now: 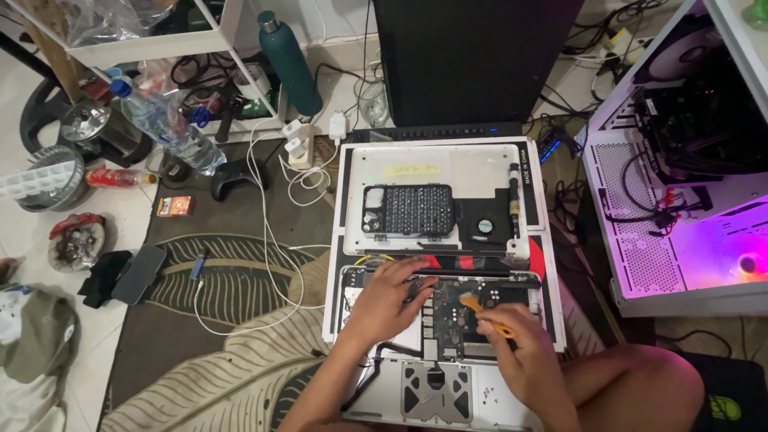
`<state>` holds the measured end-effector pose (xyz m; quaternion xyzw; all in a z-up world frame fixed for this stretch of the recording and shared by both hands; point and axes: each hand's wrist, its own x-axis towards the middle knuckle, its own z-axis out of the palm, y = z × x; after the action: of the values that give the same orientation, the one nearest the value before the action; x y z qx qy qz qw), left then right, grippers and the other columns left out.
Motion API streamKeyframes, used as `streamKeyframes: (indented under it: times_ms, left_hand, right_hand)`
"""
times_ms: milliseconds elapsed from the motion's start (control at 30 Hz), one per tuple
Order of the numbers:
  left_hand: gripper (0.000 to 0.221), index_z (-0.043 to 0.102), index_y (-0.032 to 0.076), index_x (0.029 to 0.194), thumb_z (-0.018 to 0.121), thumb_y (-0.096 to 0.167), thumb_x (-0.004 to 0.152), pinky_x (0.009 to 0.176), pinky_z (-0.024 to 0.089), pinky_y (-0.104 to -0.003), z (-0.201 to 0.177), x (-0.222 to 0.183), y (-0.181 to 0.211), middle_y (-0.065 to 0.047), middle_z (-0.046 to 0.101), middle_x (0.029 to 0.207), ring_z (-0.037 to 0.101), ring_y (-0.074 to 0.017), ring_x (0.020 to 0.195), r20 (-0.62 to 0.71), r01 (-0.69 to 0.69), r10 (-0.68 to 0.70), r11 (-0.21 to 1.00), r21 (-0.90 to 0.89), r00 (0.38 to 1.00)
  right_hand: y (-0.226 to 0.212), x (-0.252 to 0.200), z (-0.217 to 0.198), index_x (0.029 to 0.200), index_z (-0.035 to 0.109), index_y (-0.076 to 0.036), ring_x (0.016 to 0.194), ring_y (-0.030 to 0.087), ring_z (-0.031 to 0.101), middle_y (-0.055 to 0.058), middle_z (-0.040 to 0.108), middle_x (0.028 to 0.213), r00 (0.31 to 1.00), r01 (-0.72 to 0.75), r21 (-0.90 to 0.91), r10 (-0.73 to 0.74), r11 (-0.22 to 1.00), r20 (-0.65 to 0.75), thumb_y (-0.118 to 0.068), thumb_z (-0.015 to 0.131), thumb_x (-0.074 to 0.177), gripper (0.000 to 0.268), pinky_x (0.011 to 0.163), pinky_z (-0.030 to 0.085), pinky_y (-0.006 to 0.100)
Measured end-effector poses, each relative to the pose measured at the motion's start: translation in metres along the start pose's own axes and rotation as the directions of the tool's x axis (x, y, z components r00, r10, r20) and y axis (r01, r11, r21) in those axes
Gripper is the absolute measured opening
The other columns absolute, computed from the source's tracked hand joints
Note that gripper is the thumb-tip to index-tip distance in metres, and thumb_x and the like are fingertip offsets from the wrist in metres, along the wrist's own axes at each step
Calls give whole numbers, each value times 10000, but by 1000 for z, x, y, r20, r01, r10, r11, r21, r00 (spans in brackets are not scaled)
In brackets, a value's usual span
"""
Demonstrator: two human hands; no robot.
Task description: Servicing a laptop motherboard by using a spudger to disconnect and adjust internal ribbon cables and connectors.
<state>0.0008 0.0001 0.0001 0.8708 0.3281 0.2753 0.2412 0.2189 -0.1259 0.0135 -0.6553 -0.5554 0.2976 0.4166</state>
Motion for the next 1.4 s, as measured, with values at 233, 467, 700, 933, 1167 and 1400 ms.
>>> streamKeyframes:
  times_ms: [233, 467, 700, 933, 1167, 1400]
  left_hand:
    - [264, 775, 98, 1139, 624, 234, 970, 1067, 436, -412, 1, 0, 0, -59, 668, 1346, 591, -277, 1275, 11, -1, 1, 1000, 22, 1000]
    - [270, 775, 88, 1144, 624, 234, 974, 1078, 427, -422, 0, -1, 0, -78, 669, 1346, 590, -286, 1285, 18, -3, 2, 1000, 28, 1000]
    - [277, 777, 89, 1148, 626, 242, 973, 1088, 418, -415, 1, -2, 0, -74, 660, 1363, 576, -284, 1288, 22, 17, -18, 999, 42, 1000]
    - [270, 782, 99, 1138, 621, 247, 979, 1097, 409, -408, 0, -1, 0, -67, 647, 1384, 565, -273, 1297, 47, 30, -33, 997, 66, 998]
    - [279, 778, 118, 1151, 599, 261, 991, 1107, 401, -423, 1, 0, 1, -59, 657, 1372, 571, -265, 1295, 60, 53, -55, 998, 39, 997]
    - [275, 776, 109, 1142, 600, 265, 999, 1101, 421, -428, 2, -1, -1, -61, 667, 1355, 580, -273, 1298, 45, 40, -40, 999, 15, 998]
  right_hand:
    - [13, -2, 3, 991, 744, 2, 704, 161, 674, 62, 705, 926, 999, 32, 206, -39, 978, 33, -11, 663, 860, 154, 655, 556, 273]
    - [17, -5, 8, 953, 753, -3, 687, 143, 648, 57, 703, 947, 998, 29, 224, -39, 974, 39, 8, 648, 855, 143, 639, 539, 261]
    - [8, -4, 7, 863, 730, 21, 591, 125, 600, 44, 691, 845, 1000, 8, 221, -13, 975, 21, -18, 635, 892, 107, 528, 490, 249]
    - [24, -2, 5, 879, 726, -4, 606, 129, 595, 42, 700, 783, 1000, 26, 163, -28, 986, 7, -38, 642, 898, 92, 570, 494, 255]
    - [33, -4, -7, 902, 724, -13, 533, 110, 549, 34, 615, 692, 998, 42, 231, -32, 972, -48, 4, 612, 900, 113, 489, 441, 235]
    - [168, -11, -45, 1085, 660, -56, 793, 128, 615, 77, 702, 1028, 868, 284, 362, -78, 888, -490, -213, 564, 1107, 186, 766, 533, 240]
